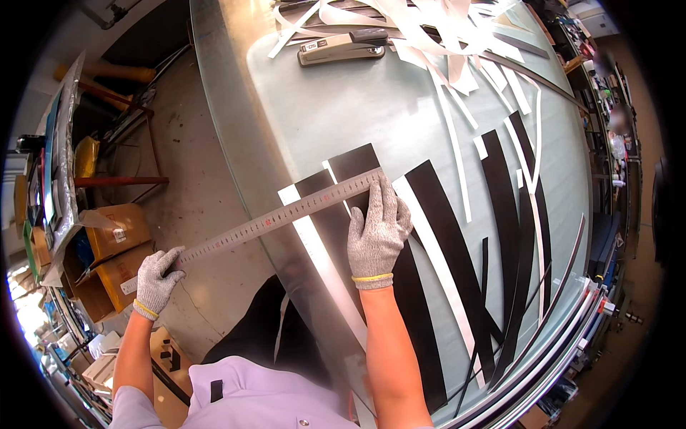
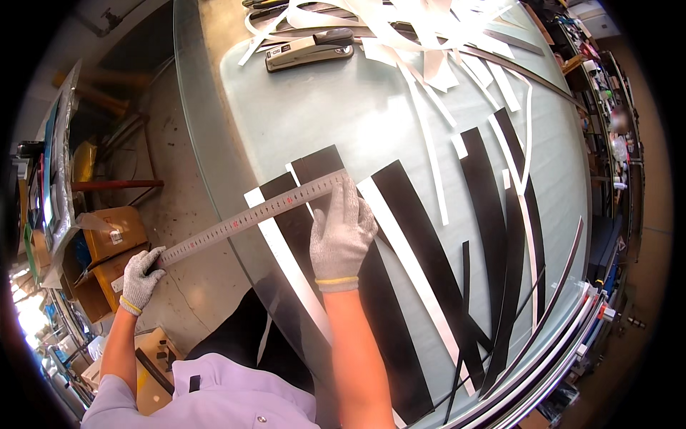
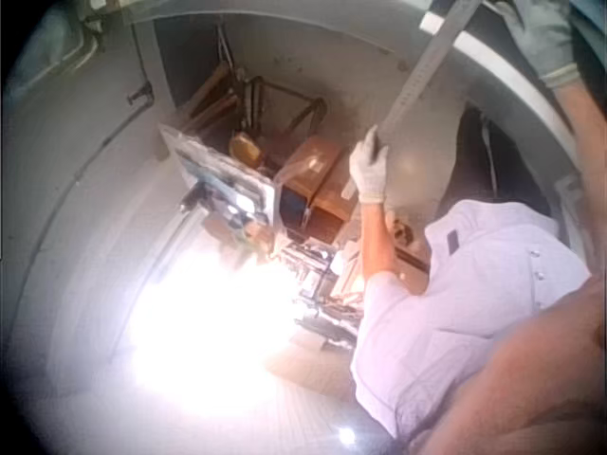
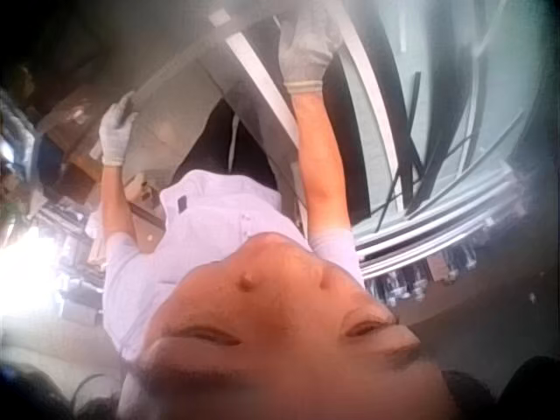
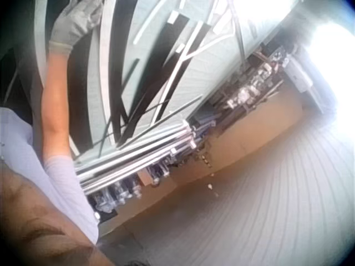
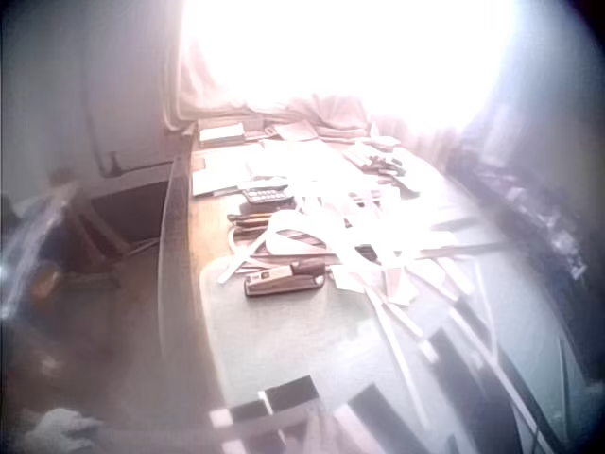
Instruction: The person arranges black and white strips on a large curved glass surface. They use a ruler to measure spacing and align the strips in a parallel pattern. The person repeatedly picks up strips, places them on the glass, and adjusts their positions to ensure even gaps between them.
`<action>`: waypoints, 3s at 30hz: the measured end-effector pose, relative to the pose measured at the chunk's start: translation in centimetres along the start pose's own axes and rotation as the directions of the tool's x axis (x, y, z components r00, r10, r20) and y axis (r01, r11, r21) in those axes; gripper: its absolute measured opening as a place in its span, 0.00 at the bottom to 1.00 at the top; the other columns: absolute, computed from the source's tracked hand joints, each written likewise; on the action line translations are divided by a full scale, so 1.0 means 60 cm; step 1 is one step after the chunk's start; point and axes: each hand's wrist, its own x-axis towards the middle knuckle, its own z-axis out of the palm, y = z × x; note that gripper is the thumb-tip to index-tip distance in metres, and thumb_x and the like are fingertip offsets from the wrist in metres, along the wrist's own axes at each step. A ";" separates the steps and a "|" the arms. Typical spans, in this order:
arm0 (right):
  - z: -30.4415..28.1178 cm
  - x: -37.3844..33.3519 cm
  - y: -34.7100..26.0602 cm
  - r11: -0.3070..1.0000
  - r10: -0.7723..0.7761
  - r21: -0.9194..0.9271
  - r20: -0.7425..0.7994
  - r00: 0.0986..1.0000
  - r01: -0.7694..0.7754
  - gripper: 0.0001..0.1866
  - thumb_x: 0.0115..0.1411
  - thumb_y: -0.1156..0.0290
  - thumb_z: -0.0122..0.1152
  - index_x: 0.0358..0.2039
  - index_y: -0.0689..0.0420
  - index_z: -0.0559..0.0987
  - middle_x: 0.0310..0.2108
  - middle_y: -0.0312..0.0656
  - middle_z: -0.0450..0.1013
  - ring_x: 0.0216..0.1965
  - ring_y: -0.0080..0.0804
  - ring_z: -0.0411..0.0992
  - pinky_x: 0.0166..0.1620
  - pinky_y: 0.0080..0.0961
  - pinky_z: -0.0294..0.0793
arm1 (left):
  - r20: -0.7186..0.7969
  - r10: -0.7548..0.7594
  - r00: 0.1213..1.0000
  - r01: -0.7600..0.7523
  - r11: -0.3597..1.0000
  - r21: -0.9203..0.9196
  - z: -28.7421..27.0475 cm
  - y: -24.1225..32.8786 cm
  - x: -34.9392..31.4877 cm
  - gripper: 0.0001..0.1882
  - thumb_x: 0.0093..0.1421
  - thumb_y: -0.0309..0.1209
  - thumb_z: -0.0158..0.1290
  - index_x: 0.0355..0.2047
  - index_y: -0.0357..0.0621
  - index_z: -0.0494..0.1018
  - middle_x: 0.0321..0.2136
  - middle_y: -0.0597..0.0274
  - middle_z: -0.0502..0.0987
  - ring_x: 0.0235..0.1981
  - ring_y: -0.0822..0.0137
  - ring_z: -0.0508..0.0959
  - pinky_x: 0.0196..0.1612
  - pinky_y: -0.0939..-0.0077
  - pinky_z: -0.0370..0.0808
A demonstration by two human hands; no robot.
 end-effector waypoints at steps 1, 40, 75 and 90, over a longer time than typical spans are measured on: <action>-0.001 0.001 -0.001 1.000 0.002 0.004 0.001 1.000 -0.002 0.31 0.62 0.67 0.64 0.65 0.60 0.71 0.68 0.45 0.65 0.61 0.51 0.67 0.65 0.49 0.62 | 0.000 -0.001 1.000 0.001 1.000 -0.001 -0.001 0.001 0.000 0.29 0.47 0.29 0.66 0.53 0.48 0.78 0.29 0.57 0.75 0.35 0.51 0.74 0.42 0.60 0.72; -0.008 -0.034 -0.018 0.992 0.085 0.085 0.055 0.995 -0.090 0.37 0.58 0.51 0.67 0.63 0.58 0.73 0.67 0.50 0.66 0.69 0.55 0.62 0.70 0.54 0.56 | -0.064 0.188 0.980 -0.196 0.966 -0.167 0.091 0.377 0.348 0.18 0.53 0.35 0.68 0.42 0.43 0.79 0.39 0.58 0.76 0.45 0.56 0.76 0.52 0.59 0.70; 0.006 -0.033 -0.018 0.969 0.155 0.221 -0.178 0.972 -0.114 0.07 0.58 0.72 0.66 0.35 0.60 0.79 0.52 0.49 0.74 0.57 0.53 0.71 0.64 0.53 0.66 | 0.037 0.052 0.998 -0.025 0.844 -0.535 0.090 0.409 0.387 0.23 0.57 0.22 0.61 0.54 0.33 0.73 0.49 0.52 0.76 0.41 0.67 0.82 0.45 0.74 0.80; -0.006 -0.025 -0.009 0.909 0.247 0.383 -0.174 0.953 -0.166 0.06 0.54 0.75 0.67 0.32 0.60 0.81 0.52 0.48 0.74 0.56 0.53 0.71 0.60 0.49 0.68 | 0.321 0.236 0.917 0.104 0.636 -0.765 0.023 0.401 0.380 0.21 0.56 0.23 0.62 0.51 0.34 0.76 0.48 0.55 0.79 0.43 0.71 0.79 0.49 0.74 0.77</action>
